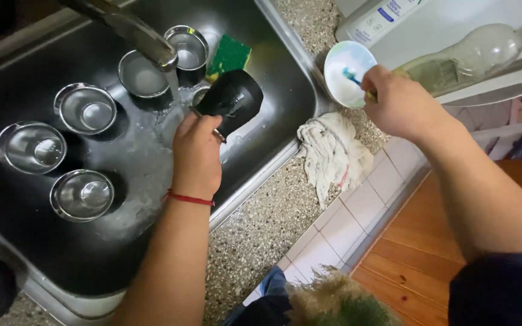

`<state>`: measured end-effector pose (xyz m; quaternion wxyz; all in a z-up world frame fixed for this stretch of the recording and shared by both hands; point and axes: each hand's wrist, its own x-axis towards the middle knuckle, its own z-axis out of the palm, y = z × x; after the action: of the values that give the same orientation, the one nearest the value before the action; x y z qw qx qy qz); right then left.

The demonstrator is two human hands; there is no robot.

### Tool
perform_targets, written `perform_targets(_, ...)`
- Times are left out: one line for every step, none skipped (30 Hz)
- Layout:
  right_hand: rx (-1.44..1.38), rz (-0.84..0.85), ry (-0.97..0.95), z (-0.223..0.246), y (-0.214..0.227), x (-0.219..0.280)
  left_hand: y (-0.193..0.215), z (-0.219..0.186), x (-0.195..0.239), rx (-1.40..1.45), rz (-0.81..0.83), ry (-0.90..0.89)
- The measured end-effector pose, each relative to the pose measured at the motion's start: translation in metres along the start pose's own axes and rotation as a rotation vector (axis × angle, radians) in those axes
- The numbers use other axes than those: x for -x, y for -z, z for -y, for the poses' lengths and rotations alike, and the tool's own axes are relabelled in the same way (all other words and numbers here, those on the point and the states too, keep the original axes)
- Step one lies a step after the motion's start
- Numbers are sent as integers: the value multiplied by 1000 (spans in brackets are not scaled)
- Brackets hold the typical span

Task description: The person washes multiple stainless steel cups in a sink using a toothbrush and running water. They scrub the exterior and interior of each cup, rinse them, and place them aside. The process is repeated for several cups.

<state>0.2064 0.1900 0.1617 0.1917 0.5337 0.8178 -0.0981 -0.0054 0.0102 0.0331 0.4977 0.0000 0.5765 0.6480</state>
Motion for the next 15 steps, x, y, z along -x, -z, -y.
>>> perform_targets(43,2,3,3,1,-3,1,3,-3,46,-11,7)
perform_targets(85,4,6,5,2,-6,2,6,-6,93,-22,15)
perform_targets(86,3,6,2,3,-10,1,4,-5,95,-22,14)
perform_targets(126,-43,-6,-1,3,-14,1,1,-5,43,-6,-4)
perform_targets(163,-82,-21,-5,1,-16,1,1,-3,-11,9,-16)
perform_targets(163,-77,-22,-21,-10,-24,-1,0,0,-13,8,-11)
perform_targets(312,-213,117,-37,-20,-35,-2,-2,1,34,-2,19)
perform_targets(459,-349,257,-52,-30,-45,-4,-4,3,81,-11,50)
perform_targets(459,-352,259,-55,-34,-47,-5,0,1,82,-12,48)
perform_targets(565,-428,324,-58,-39,-49,-6,4,-1,98,-7,35)
perform_targets(667,-502,391,-61,-45,-51,-5,8,-3,111,-6,25)
perform_targets(663,-501,394,-48,-37,-41,-6,4,1,109,-10,25)
perform_targets(549,-398,360,-35,-28,-32,-8,-1,4,74,-5,44)
perform_targets(434,-296,324,-22,-19,-23,-9,-5,8,39,1,63)
perform_targets(431,-293,332,-34,-21,-26,-8,-2,7,38,-8,63)
